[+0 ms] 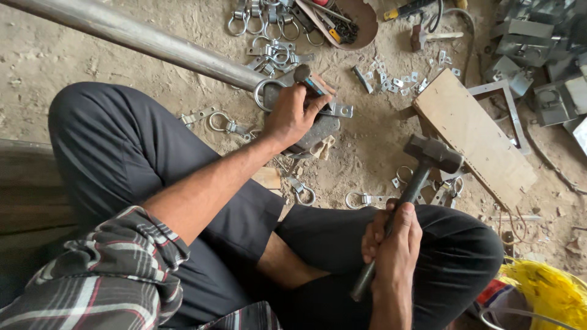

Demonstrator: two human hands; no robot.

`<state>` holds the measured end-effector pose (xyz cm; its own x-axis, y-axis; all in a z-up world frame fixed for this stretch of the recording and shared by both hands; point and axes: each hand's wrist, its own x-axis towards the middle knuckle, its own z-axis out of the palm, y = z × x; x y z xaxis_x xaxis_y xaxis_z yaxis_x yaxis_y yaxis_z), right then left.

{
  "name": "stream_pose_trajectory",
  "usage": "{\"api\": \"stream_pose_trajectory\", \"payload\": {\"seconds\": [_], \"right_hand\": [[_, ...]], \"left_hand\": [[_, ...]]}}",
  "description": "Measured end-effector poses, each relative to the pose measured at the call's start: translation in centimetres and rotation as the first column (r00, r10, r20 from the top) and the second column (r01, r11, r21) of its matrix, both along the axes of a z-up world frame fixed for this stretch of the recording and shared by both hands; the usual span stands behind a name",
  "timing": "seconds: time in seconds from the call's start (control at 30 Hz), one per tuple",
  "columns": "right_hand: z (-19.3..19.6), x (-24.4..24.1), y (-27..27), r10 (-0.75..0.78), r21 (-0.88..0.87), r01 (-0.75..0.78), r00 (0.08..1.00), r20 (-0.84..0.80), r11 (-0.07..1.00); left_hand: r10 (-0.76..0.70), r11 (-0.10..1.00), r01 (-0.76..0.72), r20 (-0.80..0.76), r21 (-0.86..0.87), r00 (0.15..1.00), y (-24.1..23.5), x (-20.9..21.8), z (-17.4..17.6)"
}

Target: The person assembles a metal clamp onto a long metal pole using a hammer and a small tool to drive pins or fasteners.

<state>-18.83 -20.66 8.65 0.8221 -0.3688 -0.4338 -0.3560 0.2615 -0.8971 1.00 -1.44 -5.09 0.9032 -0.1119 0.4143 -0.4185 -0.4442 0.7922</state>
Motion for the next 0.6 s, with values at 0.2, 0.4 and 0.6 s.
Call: {"api": "stream_pose_trajectory", "payload": {"seconds": [0.2, 0.4, 0.6], "right_hand": [[0.1, -0.1, 0.0, 0.009, 0.009, -0.009, 1.000, 0.001, 1.000], [-0.2, 0.0, -0.1, -0.003, 0.050, 0.003, 1.000, -0.013, 0.999], [-0.2, -0.1, -0.1, 0.005, 0.043, -0.005, 1.000, 0.006, 0.999]], "left_hand": [[-0.013, 1.000, 0.013, -0.013, 0.011, 1.000, 0.0, -0.2, 0.5], [-0.032, 0.999, 0.031, -0.146, -0.010, 0.989, 0.1, -0.5, 1.9], [0.043, 0.993, -0.045, 0.023, 0.108, 0.999, -0.2, -0.4, 0.7]]}}
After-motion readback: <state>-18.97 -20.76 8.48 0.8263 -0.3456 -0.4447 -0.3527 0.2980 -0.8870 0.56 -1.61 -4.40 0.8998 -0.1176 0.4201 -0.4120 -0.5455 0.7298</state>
